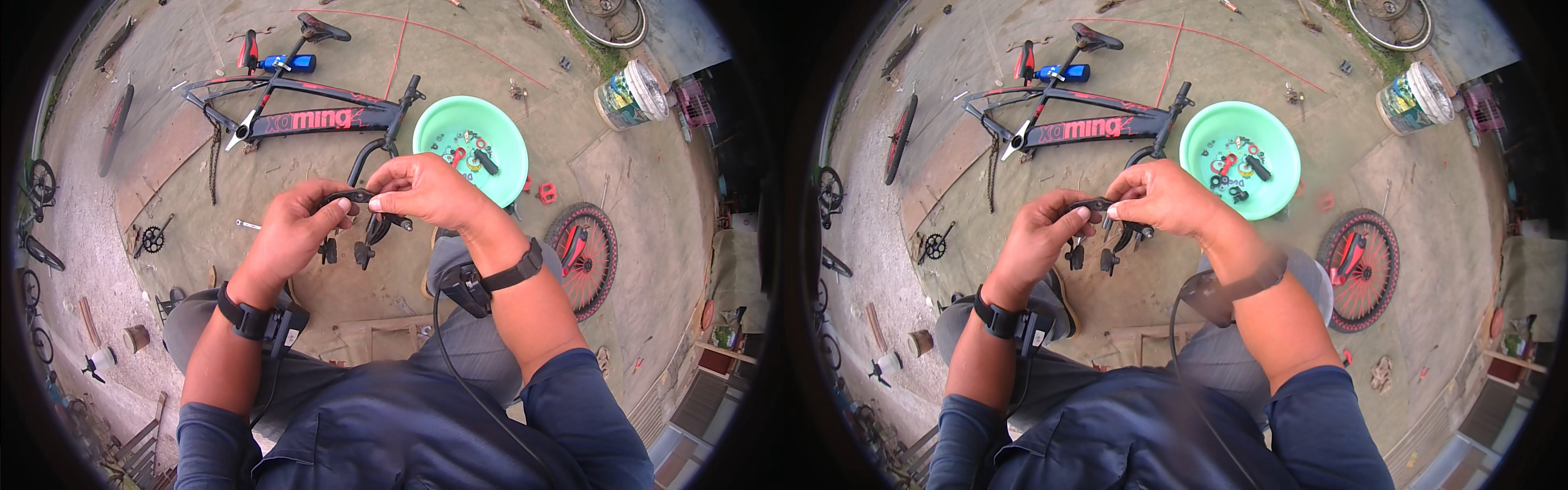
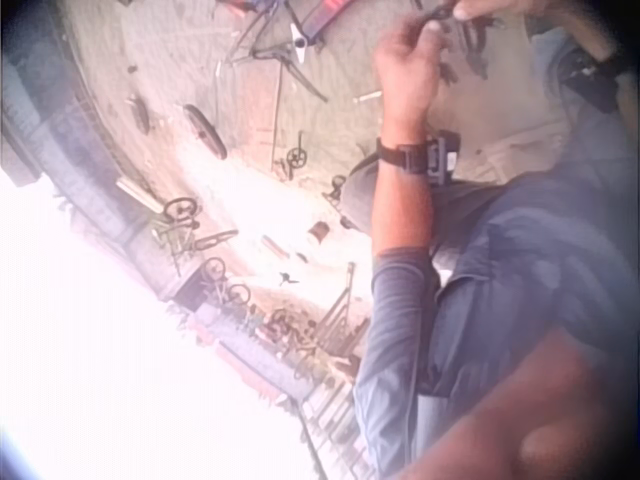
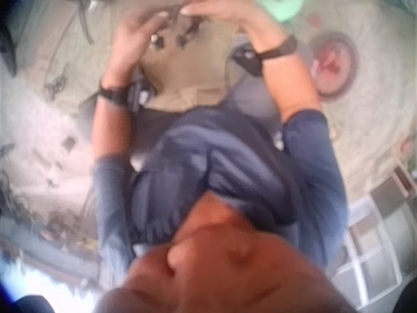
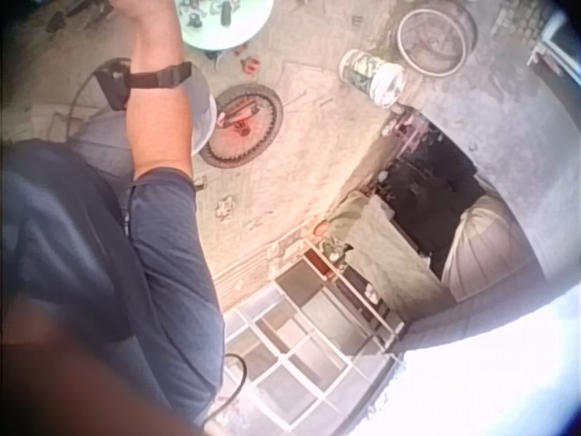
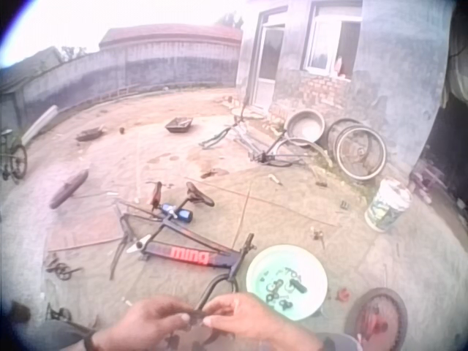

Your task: The person assembles a bicycle brake caliper by hand, picking small parts from a green basin and attaching them to a metal caliper body. They thread a wire through the assembly and attach a rubber brake cable housing, then connect the housing to the caliper.

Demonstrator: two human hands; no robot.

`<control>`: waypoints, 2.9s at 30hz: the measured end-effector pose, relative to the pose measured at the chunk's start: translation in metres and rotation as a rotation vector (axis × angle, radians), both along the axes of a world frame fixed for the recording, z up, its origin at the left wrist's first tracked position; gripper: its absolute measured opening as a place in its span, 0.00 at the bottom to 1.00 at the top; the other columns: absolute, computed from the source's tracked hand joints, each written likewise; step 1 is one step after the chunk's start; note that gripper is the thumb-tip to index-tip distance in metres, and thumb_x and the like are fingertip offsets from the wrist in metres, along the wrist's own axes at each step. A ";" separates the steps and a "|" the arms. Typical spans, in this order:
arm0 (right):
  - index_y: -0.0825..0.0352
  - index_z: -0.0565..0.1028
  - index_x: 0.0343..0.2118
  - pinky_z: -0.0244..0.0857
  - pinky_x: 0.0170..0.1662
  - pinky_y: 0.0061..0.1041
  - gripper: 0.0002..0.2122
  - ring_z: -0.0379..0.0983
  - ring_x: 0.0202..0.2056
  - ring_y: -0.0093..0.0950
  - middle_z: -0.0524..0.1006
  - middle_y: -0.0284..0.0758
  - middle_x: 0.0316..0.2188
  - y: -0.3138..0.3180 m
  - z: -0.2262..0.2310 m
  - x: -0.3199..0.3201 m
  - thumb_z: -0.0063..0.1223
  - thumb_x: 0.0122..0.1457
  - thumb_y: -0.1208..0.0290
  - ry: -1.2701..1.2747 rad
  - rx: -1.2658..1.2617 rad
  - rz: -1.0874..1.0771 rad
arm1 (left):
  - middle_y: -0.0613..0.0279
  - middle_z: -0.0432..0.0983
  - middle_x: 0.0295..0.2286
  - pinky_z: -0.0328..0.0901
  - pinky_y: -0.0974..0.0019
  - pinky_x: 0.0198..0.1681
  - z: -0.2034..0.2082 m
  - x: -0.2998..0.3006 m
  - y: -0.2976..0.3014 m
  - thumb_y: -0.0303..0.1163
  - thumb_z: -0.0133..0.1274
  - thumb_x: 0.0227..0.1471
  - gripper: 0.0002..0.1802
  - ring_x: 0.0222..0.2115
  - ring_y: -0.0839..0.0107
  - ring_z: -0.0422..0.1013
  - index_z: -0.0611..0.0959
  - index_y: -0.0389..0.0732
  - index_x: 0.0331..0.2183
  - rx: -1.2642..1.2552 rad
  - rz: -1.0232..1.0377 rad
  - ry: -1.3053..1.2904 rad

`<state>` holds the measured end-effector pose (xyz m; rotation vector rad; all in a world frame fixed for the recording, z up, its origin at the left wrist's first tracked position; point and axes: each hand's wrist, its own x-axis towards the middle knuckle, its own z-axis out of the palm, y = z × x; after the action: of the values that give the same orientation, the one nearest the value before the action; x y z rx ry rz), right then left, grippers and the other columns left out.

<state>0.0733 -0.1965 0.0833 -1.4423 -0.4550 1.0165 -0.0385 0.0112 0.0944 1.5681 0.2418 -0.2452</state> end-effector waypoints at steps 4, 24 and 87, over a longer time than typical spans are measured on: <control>0.73 0.79 0.40 0.69 0.38 0.22 0.12 0.76 0.34 0.20 0.81 0.34 0.32 0.001 -0.002 -0.002 0.64 0.54 0.73 -0.042 -0.010 0.033 | 0.65 0.80 0.31 0.68 0.73 0.35 -0.004 -0.001 -0.001 0.28 0.54 0.61 0.12 0.31 0.79 0.73 0.81 0.32 0.43 -0.020 -0.027 0.027; 0.71 0.80 0.40 0.70 0.39 0.24 0.13 0.77 0.33 0.21 0.82 0.35 0.31 0.003 -0.009 -0.004 0.64 0.54 0.70 -0.154 -0.063 0.050 | 0.65 0.79 0.29 0.69 0.73 0.33 -0.008 -0.003 -0.007 0.27 0.54 0.60 0.09 0.28 0.79 0.73 0.81 0.32 0.40 0.097 -0.013 0.005; 0.67 0.80 0.38 0.69 0.31 0.27 0.09 0.78 0.28 0.31 0.80 0.37 0.28 -0.003 0.004 -0.010 0.61 0.54 0.74 -0.701 -0.035 -0.116 | 0.59 0.79 0.35 0.69 0.68 0.44 0.001 -0.012 0.009 0.30 0.62 0.54 0.19 0.36 0.69 0.75 0.80 0.33 0.46 0.187 0.067 -0.175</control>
<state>0.0634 -0.1992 0.0869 -1.8191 -0.8444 0.4003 -0.0502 0.0205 0.0954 1.7525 0.1839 -0.0322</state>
